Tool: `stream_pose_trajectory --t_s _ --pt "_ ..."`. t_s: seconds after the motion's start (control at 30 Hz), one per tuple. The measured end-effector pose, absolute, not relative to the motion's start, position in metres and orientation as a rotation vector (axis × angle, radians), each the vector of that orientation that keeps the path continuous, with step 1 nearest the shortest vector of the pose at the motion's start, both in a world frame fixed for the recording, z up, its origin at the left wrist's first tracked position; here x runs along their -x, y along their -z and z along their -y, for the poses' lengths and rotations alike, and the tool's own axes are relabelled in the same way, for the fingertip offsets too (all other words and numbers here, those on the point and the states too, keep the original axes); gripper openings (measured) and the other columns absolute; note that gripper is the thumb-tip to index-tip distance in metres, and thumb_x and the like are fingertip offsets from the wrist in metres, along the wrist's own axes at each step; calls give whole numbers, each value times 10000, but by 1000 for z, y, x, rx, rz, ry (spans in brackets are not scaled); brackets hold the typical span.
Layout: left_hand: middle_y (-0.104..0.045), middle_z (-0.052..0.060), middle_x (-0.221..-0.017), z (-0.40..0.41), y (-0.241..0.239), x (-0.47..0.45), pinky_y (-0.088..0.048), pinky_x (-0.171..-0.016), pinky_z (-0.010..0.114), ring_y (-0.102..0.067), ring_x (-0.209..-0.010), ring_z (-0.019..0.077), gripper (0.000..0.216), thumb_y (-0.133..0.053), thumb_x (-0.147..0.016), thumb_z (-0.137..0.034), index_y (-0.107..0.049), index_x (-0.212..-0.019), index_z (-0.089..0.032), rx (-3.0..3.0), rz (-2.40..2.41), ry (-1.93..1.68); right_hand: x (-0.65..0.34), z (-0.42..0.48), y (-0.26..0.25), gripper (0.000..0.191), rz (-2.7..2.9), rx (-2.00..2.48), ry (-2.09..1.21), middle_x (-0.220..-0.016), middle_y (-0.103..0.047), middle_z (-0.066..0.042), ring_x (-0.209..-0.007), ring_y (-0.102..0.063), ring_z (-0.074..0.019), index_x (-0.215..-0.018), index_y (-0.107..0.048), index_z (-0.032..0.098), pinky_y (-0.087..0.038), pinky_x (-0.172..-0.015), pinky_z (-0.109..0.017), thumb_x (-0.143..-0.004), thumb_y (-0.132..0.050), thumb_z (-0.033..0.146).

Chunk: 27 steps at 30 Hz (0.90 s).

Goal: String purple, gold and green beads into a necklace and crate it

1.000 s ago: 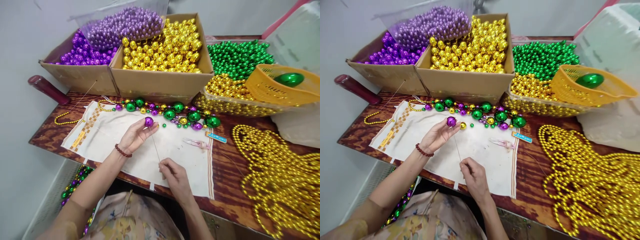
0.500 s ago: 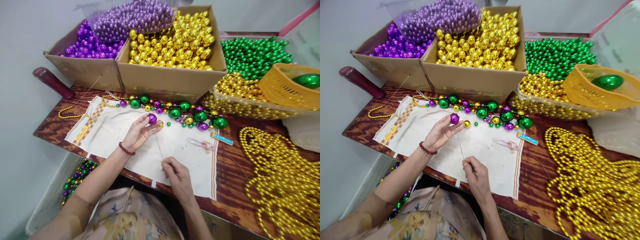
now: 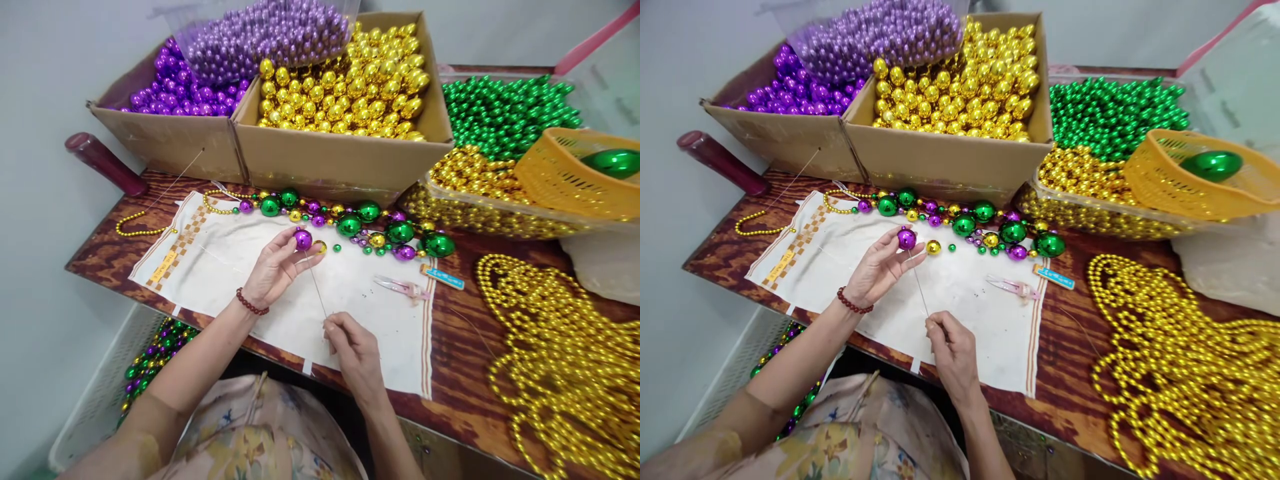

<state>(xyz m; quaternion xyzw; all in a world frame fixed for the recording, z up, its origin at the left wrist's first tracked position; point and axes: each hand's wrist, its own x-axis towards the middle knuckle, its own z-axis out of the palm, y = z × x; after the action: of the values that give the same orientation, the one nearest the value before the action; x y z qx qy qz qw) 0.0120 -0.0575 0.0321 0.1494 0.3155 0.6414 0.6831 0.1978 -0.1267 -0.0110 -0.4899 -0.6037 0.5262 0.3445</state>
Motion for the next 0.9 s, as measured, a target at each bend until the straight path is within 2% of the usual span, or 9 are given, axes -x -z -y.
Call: stream_pose_trajectory --t_s 0.17,0.37,0.6,0.73,0.83,0.9 --pt "-720 49 -1062 63 -30 -19 -473 -1078 504 -723 -1019 248 339 -785 -790 -192 -694 -1117 -187 -424 -720 -1438 -195 122 17 261 1542 1266 -1308 -588 -502 43 -531 -495 -107 -743 -585 190 -384 -543 -226 -952 -509 325" --pt "-694 53 -1148 69 -28 -27 -468 -1083 503 -714 -1050 248 345 -772 -812 -222 -683 -1145 -213 -506 -762 -1441 -189 116 23 237 1501 1271 -1274 -605 -527 42 -541 -502 -111 -761 -579 197 -386 -561 -237 -955 -513 316" --pt "-699 50 -1110 66 -27 -19 -504 -1034 462 -724 -996 226 348 -782 -802 -245 -676 -1131 -207 -505 -769 -1448 -185 112 22 238 1471 1254 -1270 -590 -514 48 -531 -490 -106 -758 -577 196 -382 -550 -234 -954 -514 316" --pt "-703 46 -1087 74 -16 -34 -535 -964 401 -726 -926 193 363 -802 -778 -276 -678 -1113 -213 -504 -802 -1375 -183 106 18 230 1438 1264 -1255 -592 -530 46 -518 -496 -100 -760 -588 190 -394 -540 -227 -940 -527 319" --pt "-712 55 -983 85 -4 -55 -539 -848 288 -691 -843 140 426 -831 -734 -316 -685 -1112 -186 -594 -894 -1315 -185 105 17 209 1335 1284 -1211 -598 -558 38 -528 -508 -101 -748 -613 182 -406 -533 -224 -888 -604 337" --pt "-707 68 -937 90 5 -66 -531 -748 256 -651 -752 117 507 -831 -718 -352 -674 -1163 -167 -658 -927 -1255 -187 104 19 207 1190 1322 -1185 -616 -582 31 -527 -511 -100 -749 -631 175 -397 -505 -220 -832 -682 357"
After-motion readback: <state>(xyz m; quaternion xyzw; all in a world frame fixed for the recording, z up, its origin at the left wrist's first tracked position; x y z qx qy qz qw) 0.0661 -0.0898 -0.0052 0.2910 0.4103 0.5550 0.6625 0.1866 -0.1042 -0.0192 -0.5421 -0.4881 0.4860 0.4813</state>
